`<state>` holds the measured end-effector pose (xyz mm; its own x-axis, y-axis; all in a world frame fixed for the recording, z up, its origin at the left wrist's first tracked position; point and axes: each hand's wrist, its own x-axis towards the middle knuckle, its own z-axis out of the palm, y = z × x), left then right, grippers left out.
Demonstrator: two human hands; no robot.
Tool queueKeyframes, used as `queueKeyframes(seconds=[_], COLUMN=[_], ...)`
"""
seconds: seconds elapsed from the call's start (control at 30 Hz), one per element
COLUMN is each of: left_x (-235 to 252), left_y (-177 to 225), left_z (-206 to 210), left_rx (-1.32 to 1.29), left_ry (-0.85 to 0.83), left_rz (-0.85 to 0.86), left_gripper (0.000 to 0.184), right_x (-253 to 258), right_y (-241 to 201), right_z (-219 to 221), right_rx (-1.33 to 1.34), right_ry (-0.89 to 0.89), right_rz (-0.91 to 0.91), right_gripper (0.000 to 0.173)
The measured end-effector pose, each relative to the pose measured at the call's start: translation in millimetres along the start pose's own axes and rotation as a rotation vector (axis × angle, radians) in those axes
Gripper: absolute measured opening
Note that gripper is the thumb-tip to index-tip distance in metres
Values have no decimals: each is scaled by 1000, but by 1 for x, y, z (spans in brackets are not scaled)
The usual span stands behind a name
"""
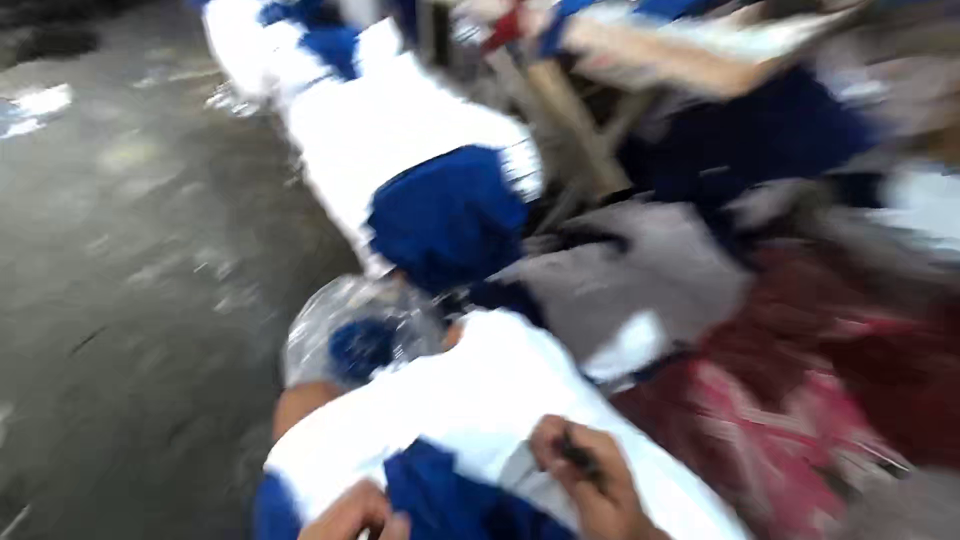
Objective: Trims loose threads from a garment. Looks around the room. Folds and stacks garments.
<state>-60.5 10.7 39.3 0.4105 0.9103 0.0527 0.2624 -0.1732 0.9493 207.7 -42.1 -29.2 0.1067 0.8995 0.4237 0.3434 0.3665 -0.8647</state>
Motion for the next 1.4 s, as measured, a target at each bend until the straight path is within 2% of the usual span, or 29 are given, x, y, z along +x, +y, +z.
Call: queueKeyframes(seconds=[0.17,0.27,0.53,0.6,0.67,0.73,0.83,0.97,1.03,1.1,1.23,1.4], left_x=[-12,-17,-27,-29,-29,-32,-42,-41,-38,-36,-32,-39], left_y=[5,6,7,4,0,-7,-11,-18,-24,-26,-21,-15], left_z=[-22,-29,-46,-48,-49,-51,-54,-39,-35,-34,-25,-15], left_rx=[-37,-53,-202,-197,-51,263,610,650,657,595,304,92], left_ry=[391,490,538,535,601,670,564,242,168,175,155,174], left_rz=[-118,-129,-131,-125,-157,-186,-83,86,127,144,153,79], left_gripper=[21,21,17,18,19,13,36,26,18,13,18,17], right_x=[13,22,45,49,51,54,57,55,55,55,51,45], right_y=[-42,-54,-60,-62,-60,-60,-61,-66,-70,-72,-70,-69], right_z=[28,57,84,92,99,101,99,97,95,92,93,102], right_rx=[180,224,201,156,126,147,212,284,310,341,339,304], right_ry=[-393,-516,-638,-667,-644,-612,-597,-596,-590,-566,-492,-436], right_rz=[-12,-44,11,-46,-89,-68,-23,-2,18,48,69,39], right_gripper=[37,34,42,35,23,20,20,19,17,16,17,18])
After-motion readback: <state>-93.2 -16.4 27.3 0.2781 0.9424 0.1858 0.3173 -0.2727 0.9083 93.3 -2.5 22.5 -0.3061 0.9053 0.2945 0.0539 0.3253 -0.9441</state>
